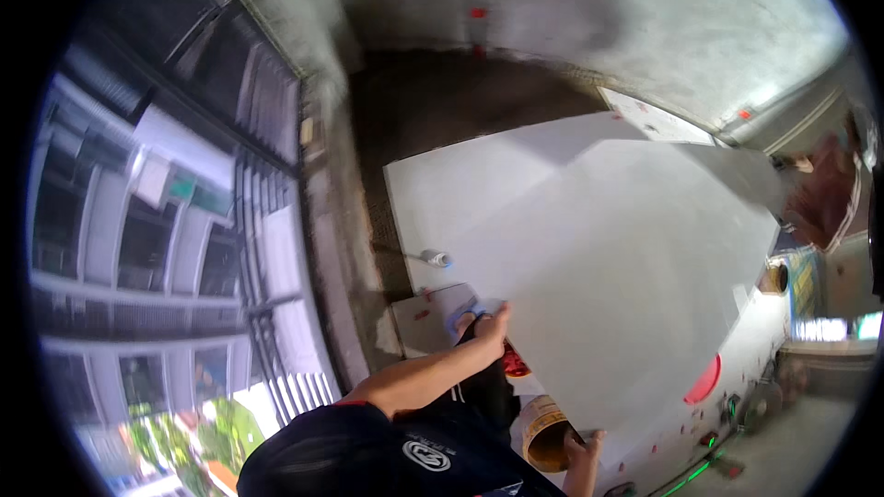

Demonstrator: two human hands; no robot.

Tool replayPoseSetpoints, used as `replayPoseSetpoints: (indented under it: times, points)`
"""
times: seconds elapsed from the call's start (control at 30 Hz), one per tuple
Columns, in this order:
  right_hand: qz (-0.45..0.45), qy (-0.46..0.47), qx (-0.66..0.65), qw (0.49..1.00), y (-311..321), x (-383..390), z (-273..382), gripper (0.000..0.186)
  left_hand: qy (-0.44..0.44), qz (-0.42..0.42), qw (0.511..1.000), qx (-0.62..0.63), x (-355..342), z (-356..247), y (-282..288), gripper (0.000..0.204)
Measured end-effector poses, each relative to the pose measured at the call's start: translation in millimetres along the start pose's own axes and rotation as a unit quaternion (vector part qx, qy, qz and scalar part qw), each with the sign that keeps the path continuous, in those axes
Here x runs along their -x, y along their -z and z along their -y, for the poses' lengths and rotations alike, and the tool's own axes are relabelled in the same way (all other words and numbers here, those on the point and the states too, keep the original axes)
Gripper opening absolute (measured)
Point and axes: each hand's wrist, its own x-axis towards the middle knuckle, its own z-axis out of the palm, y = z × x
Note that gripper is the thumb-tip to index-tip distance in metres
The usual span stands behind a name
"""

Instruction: The person applies adhesive to the floor using a notched trowel, then places a large tile onto the prepared surface with the help of another person. The person then uses a cloth and a float to wipe and press the tile into place.

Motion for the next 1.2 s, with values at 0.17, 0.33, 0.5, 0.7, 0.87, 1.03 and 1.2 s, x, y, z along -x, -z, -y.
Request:
replayPoseSetpoints:
  times: [0.17, 0.33, 0.5, 0.7, 0.87, 1.03, 1.2]
  points:
    - [-0.001, 0.063, 0.043, 0.997, -41, -30, -6, 0.047, 0.094, 0.095, 0.991, 0.032, -32, -24, -10, 0.050]
    - [0.031, 0.081, 0.074, 0.994, -64, -33, -10, 0.056, 0.131, 0.051, 0.989, 0.044, -64, -51, -20, 0.047]
    - [-0.024, 0.104, 0.084, 0.991, -161, -1, -39, 0.058, 0.134, 0.003, 0.990, 0.038, -90, -89, -47, 0.047]
    - [-0.012, 0.059, 0.063, 0.996, -220, -39, -76, 0.056, 0.108, 0.049, 0.992, 0.050, -127, -177, -67, 0.050]
    - [0.013, 0.044, 0.015, 0.999, -279, -60, -150, 0.063, 0.105, 0.059, 0.993, -0.018, -188, -262, -59, 0.048]
    - [-0.050, 0.036, 0.054, 0.997, -361, -18, -258, 0.065, 0.038, 0.021, 0.999, 0.002, -269, -320, -14, 0.070]
    - [-0.051, 0.015, 0.032, 0.998, -427, -11, -359, 0.068, 0.025, -0.031, 0.998, -0.047, -356, -400, 8, 0.067]
